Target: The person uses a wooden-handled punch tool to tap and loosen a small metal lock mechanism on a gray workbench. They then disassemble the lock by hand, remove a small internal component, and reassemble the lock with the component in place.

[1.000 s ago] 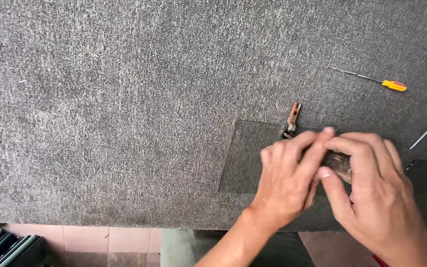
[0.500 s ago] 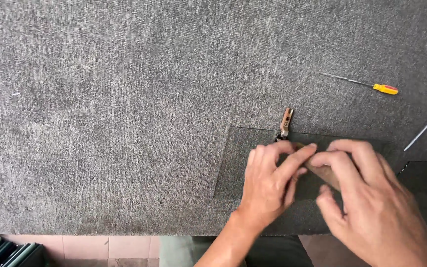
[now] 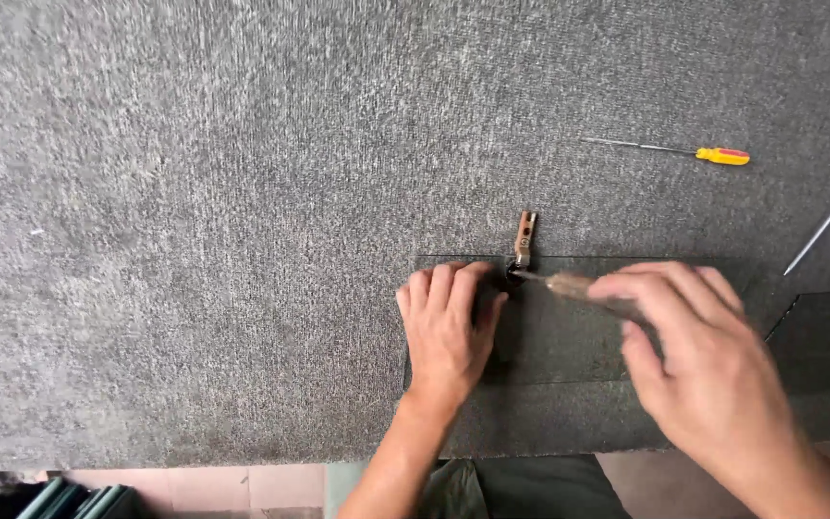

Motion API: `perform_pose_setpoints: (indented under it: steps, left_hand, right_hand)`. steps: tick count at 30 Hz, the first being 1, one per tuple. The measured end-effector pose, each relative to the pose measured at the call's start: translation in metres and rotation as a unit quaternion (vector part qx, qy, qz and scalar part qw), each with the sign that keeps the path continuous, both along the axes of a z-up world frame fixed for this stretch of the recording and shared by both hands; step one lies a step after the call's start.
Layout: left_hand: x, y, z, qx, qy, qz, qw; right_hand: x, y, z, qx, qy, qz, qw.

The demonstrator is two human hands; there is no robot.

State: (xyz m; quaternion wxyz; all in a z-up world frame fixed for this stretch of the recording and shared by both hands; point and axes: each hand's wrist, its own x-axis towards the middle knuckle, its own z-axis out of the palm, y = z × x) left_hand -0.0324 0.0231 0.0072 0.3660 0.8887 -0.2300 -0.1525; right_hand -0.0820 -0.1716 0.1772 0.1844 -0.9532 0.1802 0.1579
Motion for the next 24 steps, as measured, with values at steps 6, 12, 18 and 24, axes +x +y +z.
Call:
perform_pose_setpoints:
  steps: [6, 12, 18, 24]
  left_hand:
    - [0.015, -0.010, -0.001, 0.017, -0.103, -0.069, 0.992]
    - [0.023, -0.023, 0.008, 0.080, -0.160, -0.155, 0.971]
    - [0.019, -0.031, 0.004, 0.219, -0.134, -0.208, 0.944]
    - [0.022, -0.057, 0.031, 0.356, -0.031, -0.210, 0.910]
  right_hand:
    - [-0.011, -0.059, -0.017, 0.030, -0.033, -0.201, 0.979]
    - [-0.034, -0.089, -0.098, 0.068, -0.186, -0.301, 0.933]
    - [-0.034, -0.015, -0.114, 0.039, -0.229, -0.171, 0.957]
    - [-0.023, 0.022, -0.142, 0.080, -0.093, -0.163, 0.979]
